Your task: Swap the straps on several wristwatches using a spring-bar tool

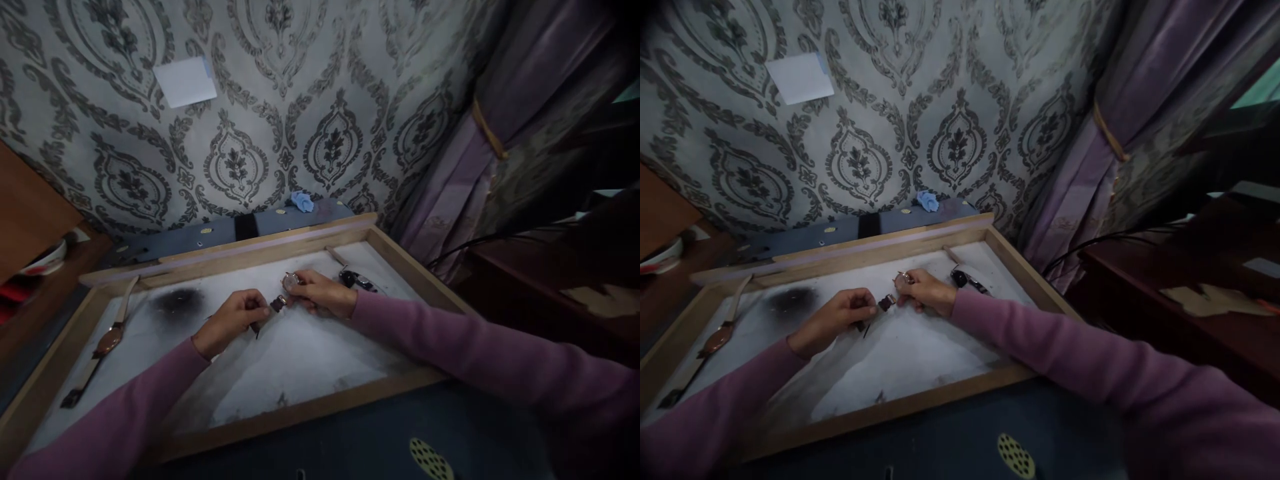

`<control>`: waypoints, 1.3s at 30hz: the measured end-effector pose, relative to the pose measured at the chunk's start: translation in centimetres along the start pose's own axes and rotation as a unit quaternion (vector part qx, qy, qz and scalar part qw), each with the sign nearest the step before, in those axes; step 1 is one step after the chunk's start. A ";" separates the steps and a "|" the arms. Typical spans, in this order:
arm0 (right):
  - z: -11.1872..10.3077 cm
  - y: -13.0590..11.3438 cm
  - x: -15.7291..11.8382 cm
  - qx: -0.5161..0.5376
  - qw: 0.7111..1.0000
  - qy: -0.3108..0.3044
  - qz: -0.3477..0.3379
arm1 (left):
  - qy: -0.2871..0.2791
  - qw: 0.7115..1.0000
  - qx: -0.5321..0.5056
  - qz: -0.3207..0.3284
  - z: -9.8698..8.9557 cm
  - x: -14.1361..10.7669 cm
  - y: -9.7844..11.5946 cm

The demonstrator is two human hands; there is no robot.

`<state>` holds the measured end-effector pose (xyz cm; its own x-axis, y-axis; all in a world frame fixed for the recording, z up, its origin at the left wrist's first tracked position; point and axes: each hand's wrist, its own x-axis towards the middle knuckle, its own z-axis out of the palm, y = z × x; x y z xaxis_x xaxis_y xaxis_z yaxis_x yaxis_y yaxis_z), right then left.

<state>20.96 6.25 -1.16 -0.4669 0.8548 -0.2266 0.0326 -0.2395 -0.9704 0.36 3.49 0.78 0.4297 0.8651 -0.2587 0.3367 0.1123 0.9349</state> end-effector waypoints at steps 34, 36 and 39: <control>3.6 -0.1 0.2 0.109 0.993 -0.020 0.038 | -0.031 0.988 -0.143 -0.048 0.1 -2.3 -0.8; 3.5 -0.3 0.2 0.110 0.993 -0.029 0.043 | -0.027 0.997 -0.067 -0.006 -0.1 -2.4 -0.8; 3.4 -0.5 0.2 0.106 0.992 -0.049 0.046 | 0.017 0.987 0.110 0.112 -0.7 -3.0 -0.2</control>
<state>17.83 4.95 -0.44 -0.5542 0.7784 -0.2950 -0.1027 -0.4156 -0.9037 -1.60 1.19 1.57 0.4863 0.8729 -0.0391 0.4118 -0.1894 0.8914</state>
